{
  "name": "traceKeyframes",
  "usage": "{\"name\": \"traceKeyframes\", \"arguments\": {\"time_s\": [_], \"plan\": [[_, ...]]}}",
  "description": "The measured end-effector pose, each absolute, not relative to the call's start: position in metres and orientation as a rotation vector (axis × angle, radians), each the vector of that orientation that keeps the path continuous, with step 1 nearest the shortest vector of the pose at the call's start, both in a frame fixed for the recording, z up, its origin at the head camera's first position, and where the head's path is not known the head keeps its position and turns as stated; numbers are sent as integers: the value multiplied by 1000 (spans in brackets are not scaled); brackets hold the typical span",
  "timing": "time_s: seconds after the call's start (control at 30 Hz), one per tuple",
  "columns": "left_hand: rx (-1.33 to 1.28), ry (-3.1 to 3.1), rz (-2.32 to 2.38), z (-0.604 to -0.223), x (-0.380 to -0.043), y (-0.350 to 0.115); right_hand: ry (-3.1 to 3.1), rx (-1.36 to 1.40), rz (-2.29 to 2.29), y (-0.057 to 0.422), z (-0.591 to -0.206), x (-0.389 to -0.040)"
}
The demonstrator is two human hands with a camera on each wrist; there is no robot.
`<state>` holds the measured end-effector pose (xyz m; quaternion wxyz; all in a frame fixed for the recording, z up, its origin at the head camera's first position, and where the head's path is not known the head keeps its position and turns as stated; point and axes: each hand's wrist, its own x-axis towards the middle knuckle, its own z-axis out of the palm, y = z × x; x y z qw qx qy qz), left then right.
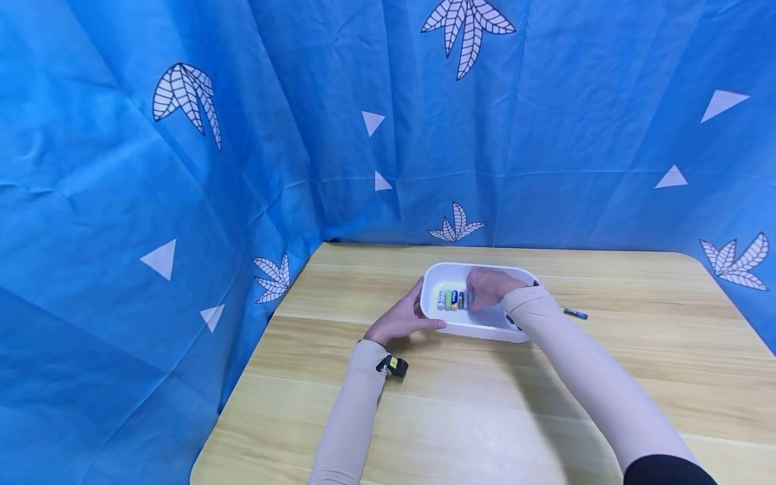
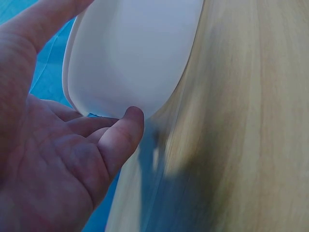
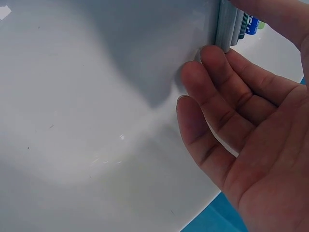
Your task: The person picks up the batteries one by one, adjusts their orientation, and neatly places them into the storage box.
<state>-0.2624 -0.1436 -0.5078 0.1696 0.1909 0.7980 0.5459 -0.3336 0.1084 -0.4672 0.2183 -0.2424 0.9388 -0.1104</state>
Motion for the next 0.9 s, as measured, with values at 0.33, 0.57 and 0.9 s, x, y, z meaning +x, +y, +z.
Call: {"name": "traceKeyframes", "arguments": {"time_s": [0.33,0.57,0.9], "plan": [[557,2276,1541,-511,-265,-145,2609,-683,-283,107,-466,-333],[563,2269,1550,-513,-265,-144,2609,-694,-280,110,-461,-331],[559,2278,1554,-513,-265,-145,2639,-764,-391,117,-425,-325]]}}
